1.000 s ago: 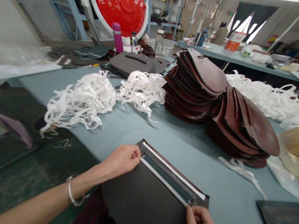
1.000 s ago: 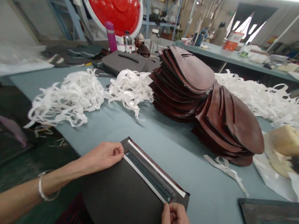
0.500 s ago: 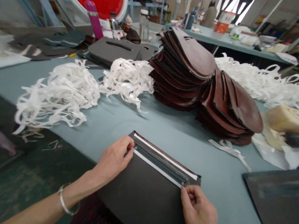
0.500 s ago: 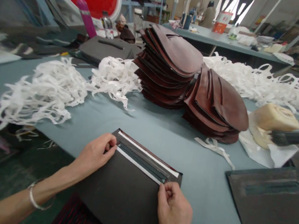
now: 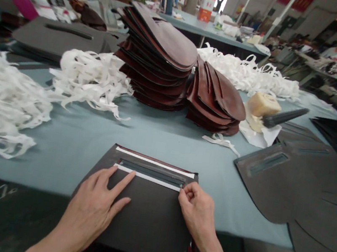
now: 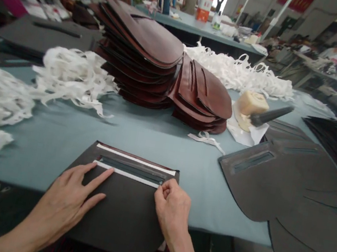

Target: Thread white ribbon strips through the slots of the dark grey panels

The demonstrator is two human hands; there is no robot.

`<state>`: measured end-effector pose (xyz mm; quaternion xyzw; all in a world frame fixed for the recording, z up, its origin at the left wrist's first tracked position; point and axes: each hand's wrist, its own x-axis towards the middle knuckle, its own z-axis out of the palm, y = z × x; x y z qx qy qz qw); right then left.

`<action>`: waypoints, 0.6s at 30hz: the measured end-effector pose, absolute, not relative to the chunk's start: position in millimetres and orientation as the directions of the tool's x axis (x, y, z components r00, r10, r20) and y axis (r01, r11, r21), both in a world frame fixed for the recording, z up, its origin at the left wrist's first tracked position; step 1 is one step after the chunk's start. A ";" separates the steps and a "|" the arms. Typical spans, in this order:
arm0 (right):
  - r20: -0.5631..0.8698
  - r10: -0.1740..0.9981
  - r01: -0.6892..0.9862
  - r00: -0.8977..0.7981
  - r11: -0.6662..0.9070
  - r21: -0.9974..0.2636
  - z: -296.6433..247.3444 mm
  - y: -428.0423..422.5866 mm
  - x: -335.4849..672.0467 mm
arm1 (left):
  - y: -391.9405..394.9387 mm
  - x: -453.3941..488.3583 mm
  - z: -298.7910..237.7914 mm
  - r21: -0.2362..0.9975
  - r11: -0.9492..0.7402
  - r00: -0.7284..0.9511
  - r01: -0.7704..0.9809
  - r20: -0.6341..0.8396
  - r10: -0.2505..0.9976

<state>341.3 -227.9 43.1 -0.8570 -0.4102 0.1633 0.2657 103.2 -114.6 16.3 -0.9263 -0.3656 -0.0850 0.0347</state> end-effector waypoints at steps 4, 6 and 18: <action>-0.049 0.787 0.641 0.615 -0.536 -0.549 42.6 -226.3 339.4 | -116.6 112.5 19.4 -0.043 -0.704 0.699 0.709 0.171 0.694; -0.059 0.780 0.646 0.623 -0.555 -0.524 42.7 -225.2 338.8 | -118.6 118.5 19.4 -0.029 -0.719 0.711 0.694 0.184 0.679; -0.101 0.769 0.667 0.632 -0.605 -0.435 45.4 -219.9 337.1 | -138.8 160.8 31.2 -0.005 -0.819 0.816 0.573 0.093 0.570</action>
